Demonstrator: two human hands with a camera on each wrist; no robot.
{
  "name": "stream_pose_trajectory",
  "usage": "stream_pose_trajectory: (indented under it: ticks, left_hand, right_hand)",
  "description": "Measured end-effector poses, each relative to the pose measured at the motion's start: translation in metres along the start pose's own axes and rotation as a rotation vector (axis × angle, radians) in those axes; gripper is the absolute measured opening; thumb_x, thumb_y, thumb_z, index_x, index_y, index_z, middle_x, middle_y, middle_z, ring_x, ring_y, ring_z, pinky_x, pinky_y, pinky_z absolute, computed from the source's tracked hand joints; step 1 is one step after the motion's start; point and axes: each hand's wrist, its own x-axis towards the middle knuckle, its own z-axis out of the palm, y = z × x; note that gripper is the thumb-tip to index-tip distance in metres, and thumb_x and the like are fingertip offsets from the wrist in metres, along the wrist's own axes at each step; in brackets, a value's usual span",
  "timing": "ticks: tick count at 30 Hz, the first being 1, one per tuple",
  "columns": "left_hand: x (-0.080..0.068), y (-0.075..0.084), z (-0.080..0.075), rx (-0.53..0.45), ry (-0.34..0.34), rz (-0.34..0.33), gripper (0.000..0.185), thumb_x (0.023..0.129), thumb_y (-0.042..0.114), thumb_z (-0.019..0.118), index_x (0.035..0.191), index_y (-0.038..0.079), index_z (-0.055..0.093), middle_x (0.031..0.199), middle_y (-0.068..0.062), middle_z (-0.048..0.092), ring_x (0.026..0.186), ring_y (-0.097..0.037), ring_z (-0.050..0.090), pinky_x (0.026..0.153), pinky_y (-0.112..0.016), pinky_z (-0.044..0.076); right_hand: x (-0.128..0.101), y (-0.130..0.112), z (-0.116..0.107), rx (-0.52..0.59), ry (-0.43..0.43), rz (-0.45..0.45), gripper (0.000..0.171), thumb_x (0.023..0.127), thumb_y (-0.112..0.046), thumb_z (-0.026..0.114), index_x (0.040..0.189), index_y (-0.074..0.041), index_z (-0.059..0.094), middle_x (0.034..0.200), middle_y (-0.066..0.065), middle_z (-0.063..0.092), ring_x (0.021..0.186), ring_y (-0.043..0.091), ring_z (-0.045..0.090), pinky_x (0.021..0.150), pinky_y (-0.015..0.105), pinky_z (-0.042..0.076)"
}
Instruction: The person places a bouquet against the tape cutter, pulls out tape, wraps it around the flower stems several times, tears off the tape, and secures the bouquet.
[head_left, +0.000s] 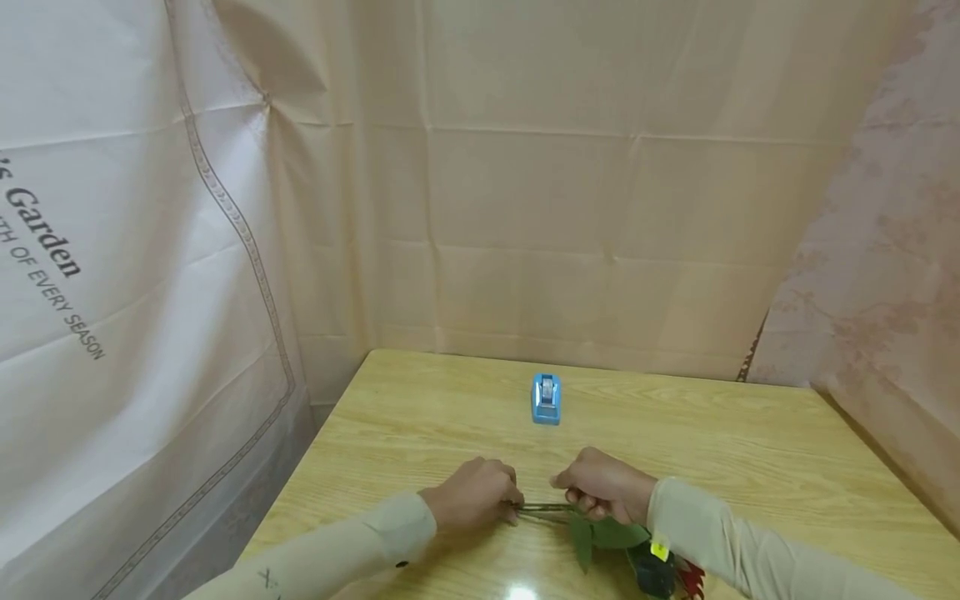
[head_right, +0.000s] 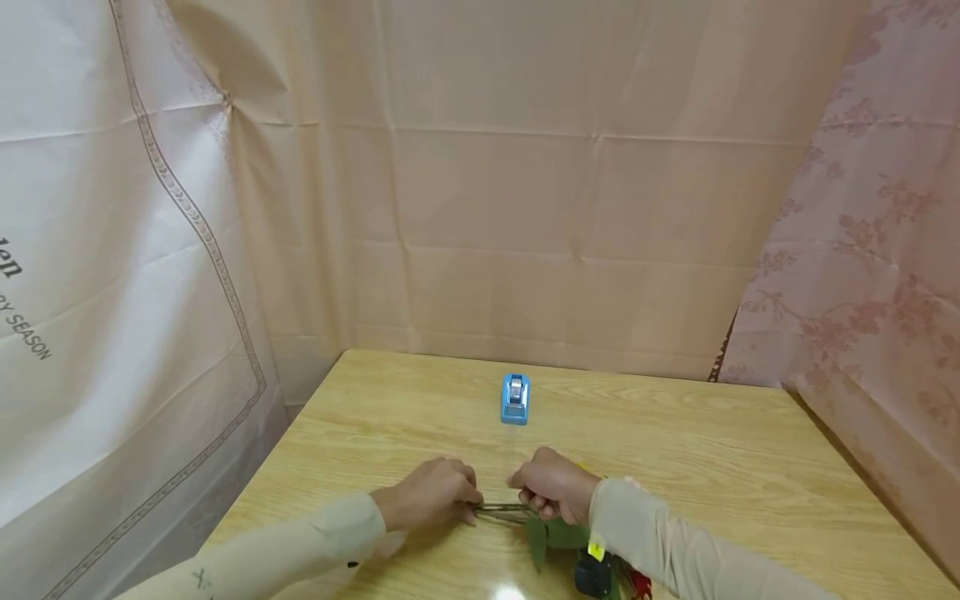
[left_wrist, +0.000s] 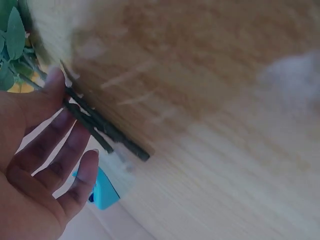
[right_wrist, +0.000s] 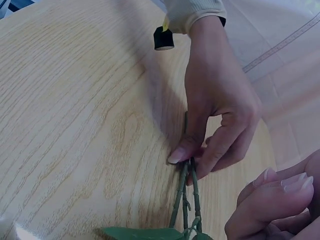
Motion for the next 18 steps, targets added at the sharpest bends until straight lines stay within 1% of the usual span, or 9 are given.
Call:
stream_pose_trajectory:
  ticks: [3,4,6,9,12,16,18]
  left_hand:
    - [0.0,0.005,0.001,0.028,0.004,-0.015,0.015,0.088,0.036,0.08,0.097,0.024,0.083,0.083,0.015,0.069,0.075,0.004,0.059,0.07,-0.01,0.048]
    - [0.0,0.007,0.001,0.05,0.004,-0.017,0.014,0.088,0.035,0.08,0.096,0.024,0.083,0.082,0.015,0.068,0.075,0.004,0.059,0.07,-0.01,0.049]
    - [0.0,0.012,0.0,0.063,-0.005,-0.025,0.011,0.091,0.033,0.078,0.096,0.023,0.083,0.081,0.014,0.067,0.075,0.003,0.059,0.07,-0.011,0.049]
    - [0.001,0.017,-0.001,0.093,-0.026,-0.022,0.011,0.094,0.031,0.076,0.096,0.022,0.082,0.081,0.013,0.067,0.075,0.003,0.057,0.072,-0.01,0.049]
    - [0.003,0.021,-0.001,0.136,-0.042,-0.006,0.012,0.095,0.032,0.074,0.096,0.021,0.081,0.083,0.013,0.066,0.075,0.002,0.055,0.072,-0.01,0.048]
    - [0.005,0.024,0.001,0.197,-0.018,0.02,0.016,0.096,0.037,0.072,0.096,0.024,0.081,0.083,0.013,0.064,0.071,0.001,0.052,0.066,-0.011,0.045]
    - [0.005,0.025,0.003,0.218,-0.003,0.033,0.015,0.096,0.037,0.071,0.097,0.026,0.082,0.084,0.013,0.064,0.07,0.001,0.05,0.063,-0.011,0.043]
  right_hand:
    - [0.0,0.0,0.0,-0.007,0.008,0.004,0.036,0.103,-0.013,0.059,0.068,-0.01,0.055,0.058,-0.004,0.043,0.047,0.004,0.028,0.044,0.016,0.028]
    - [0.0,0.0,0.0,-0.012,0.01,0.004,0.036,0.103,-0.014,0.059,0.068,-0.01,0.055,0.058,-0.004,0.043,0.047,0.004,0.028,0.044,0.017,0.028]
    - [-0.001,0.0,0.0,-0.023,0.015,0.001,0.036,0.103,-0.014,0.059,0.068,-0.01,0.056,0.058,-0.004,0.044,0.046,0.004,0.028,0.044,0.017,0.028]
    - [-0.001,0.0,0.0,-0.035,0.019,-0.002,0.035,0.103,-0.015,0.06,0.069,-0.01,0.057,0.059,-0.003,0.045,0.046,0.004,0.029,0.044,0.017,0.029]
    - [-0.001,0.0,0.0,-0.041,0.025,-0.001,0.035,0.103,-0.015,0.06,0.069,-0.009,0.058,0.059,-0.003,0.046,0.046,0.004,0.029,0.044,0.017,0.03]
    - [-0.001,0.001,-0.001,-0.041,0.029,0.0,0.035,0.103,-0.015,0.06,0.068,-0.009,0.057,0.057,-0.004,0.044,0.045,0.004,0.029,0.043,0.016,0.029]
    - [-0.001,0.002,-0.001,-0.039,0.028,-0.002,0.036,0.103,-0.015,0.06,0.068,-0.009,0.056,0.057,-0.004,0.044,0.045,0.004,0.03,0.042,0.016,0.029]
